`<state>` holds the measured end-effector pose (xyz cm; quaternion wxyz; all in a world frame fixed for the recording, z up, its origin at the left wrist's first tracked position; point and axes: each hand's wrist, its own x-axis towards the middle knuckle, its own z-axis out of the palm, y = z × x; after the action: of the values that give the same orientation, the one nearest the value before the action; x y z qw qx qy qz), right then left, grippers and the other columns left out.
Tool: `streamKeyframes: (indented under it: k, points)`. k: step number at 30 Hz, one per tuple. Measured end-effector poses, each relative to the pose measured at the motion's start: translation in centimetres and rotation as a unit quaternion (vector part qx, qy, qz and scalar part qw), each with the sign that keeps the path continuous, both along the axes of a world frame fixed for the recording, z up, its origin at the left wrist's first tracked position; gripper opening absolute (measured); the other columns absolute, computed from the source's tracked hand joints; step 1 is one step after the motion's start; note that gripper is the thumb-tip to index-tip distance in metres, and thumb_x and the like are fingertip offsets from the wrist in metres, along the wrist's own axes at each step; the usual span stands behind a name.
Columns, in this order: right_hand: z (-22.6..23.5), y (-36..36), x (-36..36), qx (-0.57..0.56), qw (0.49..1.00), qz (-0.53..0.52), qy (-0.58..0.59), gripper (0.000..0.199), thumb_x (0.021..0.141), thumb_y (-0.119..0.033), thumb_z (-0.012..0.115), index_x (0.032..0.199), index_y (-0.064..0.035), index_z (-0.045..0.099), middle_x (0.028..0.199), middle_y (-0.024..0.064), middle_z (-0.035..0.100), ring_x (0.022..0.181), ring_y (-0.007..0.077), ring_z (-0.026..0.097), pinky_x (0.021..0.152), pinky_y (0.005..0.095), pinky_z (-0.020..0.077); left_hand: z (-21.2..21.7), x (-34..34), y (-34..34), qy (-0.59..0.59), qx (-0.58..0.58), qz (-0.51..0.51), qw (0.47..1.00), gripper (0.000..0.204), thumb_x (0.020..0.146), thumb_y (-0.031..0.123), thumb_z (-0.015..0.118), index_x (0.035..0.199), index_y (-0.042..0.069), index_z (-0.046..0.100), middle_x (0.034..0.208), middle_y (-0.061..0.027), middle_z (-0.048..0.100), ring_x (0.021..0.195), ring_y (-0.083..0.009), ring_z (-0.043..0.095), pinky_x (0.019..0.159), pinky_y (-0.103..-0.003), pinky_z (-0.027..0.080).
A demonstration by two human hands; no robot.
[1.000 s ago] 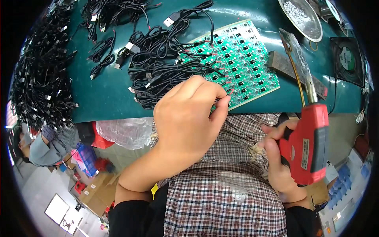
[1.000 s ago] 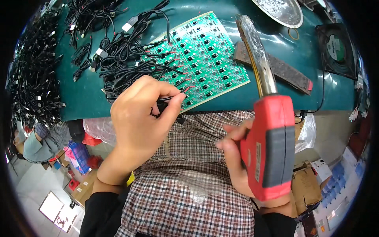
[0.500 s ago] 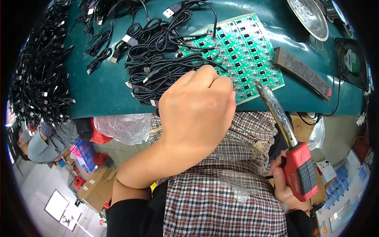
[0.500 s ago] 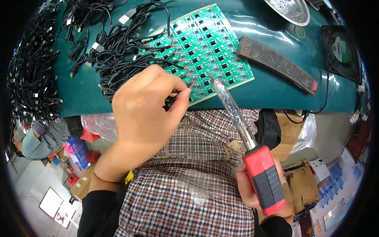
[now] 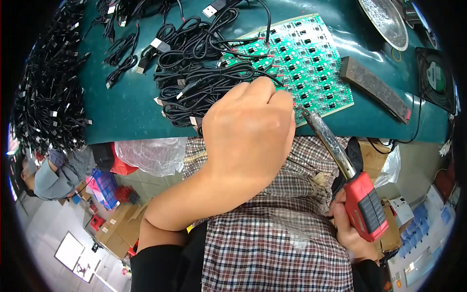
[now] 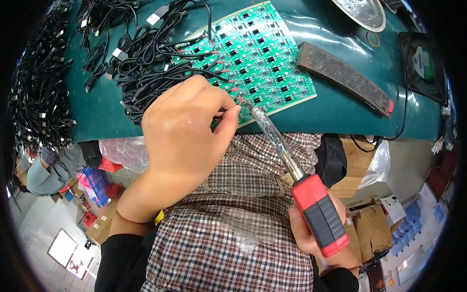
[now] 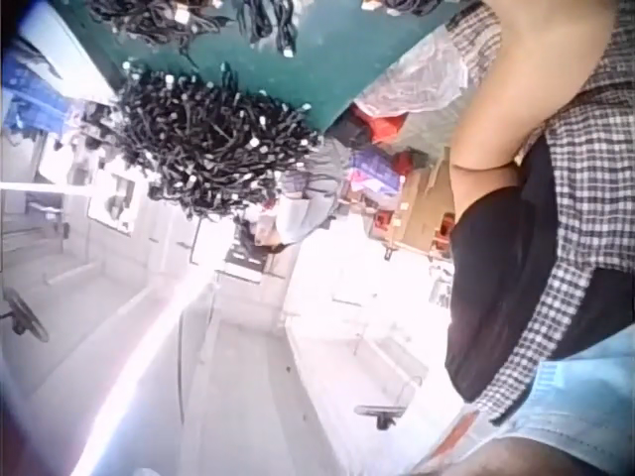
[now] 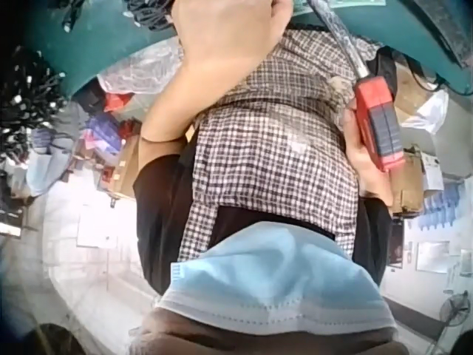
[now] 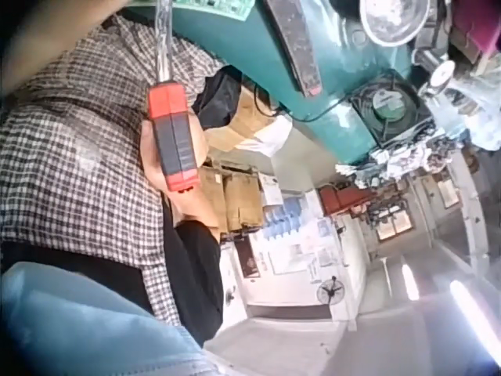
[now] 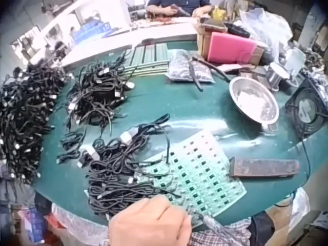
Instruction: The person solders the wires of USB cables onto a circuit board using a soldering iron, picking up cables and attaching their wire ends to the board.
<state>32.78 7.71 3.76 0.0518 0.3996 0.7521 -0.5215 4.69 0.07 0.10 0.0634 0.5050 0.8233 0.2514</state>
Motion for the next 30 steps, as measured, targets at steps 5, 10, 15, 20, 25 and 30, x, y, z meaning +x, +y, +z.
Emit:
streamKeyframes:
  k: [5,10,15,20,25,30]
  points:
    - [-0.2,0.1,-0.3,-0.006,1.000,-0.010,0.018,0.020,0.084,-0.006,0.076,0.103,-0.0016,0.069,0.090,0.0128,0.065,0.073,0.0303,0.067,0.065,0.0386,0.0520,-0.2,0.1,0.0,0.006,0.002,0.002,1.000,0.014,0.075,0.011,0.084,0.078,0.011,0.069,0.078,-0.0042,0.061,0.070,-0.0271,0.064,0.062,-0.039,0.050]
    - [-0.3,0.1,-0.2,-0.005,0.999,-0.012,0.032,0.021,0.083,-0.004,0.075,0.103,-0.0011,0.069,0.090,0.0133,0.066,0.074,0.0314,0.067,0.066,0.0386,0.0528,-0.3,0.0,0.0,0.001,0.006,0.000,1.000,0.014,0.075,0.010,0.083,0.077,0.011,0.069,0.078,-0.0045,0.062,0.069,-0.0273,0.064,0.061,-0.039,0.050]
    - [0.0,0.3,-0.5,0.010,1.000,0.020,0.010,0.020,0.084,-0.004,0.075,0.103,-0.0008,0.069,0.090,0.0137,0.066,0.073,0.0314,0.067,0.065,0.0382,0.0526,-0.1,0.1,-0.1,0.000,-0.003,0.001,1.000,0.015,0.075,0.009,0.083,0.077,0.011,0.068,0.078,-0.0044,0.062,0.070,-0.0274,0.064,0.061,-0.039,0.050]
    - [0.0,0.7,-1.1,0.004,0.999,0.042,0.028,0.019,0.084,-0.005,0.075,0.102,-0.0009,0.069,0.090,0.0137,0.065,0.073,0.0311,0.067,0.065,0.0382,0.0523,-0.2,0.1,-0.1,-0.002,-0.002,0.001,1.000,0.016,0.075,0.009,0.083,0.077,0.011,0.068,0.078,-0.0044,0.061,0.070,-0.0273,0.063,0.061,-0.039,0.050]
    - [-0.1,0.3,-0.6,0.004,1.000,0.025,0.007,0.018,0.086,-0.006,0.076,0.102,-0.0020,0.070,0.092,0.0134,0.067,0.075,0.0314,0.067,0.067,0.0379,0.0525,-0.2,0.2,0.0,-0.007,0.005,0.002,1.000,0.016,0.074,0.009,0.083,0.077,0.011,0.068,0.078,-0.0047,0.062,0.070,-0.0276,0.063,0.062,-0.039,0.050]
    - [1.4,0.3,-0.5,0.008,0.996,0.012,-0.086,0.021,0.088,-0.007,0.078,0.107,-0.0026,0.072,0.097,0.0144,0.071,0.084,0.0320,0.071,0.074,0.0391,0.0553,-0.1,0.1,0.0,-0.005,0.002,0.002,1.000,0.016,0.074,0.009,0.083,0.077,0.011,0.068,0.078,-0.0047,0.062,0.070,-0.0276,0.064,0.062,-0.039,0.050]
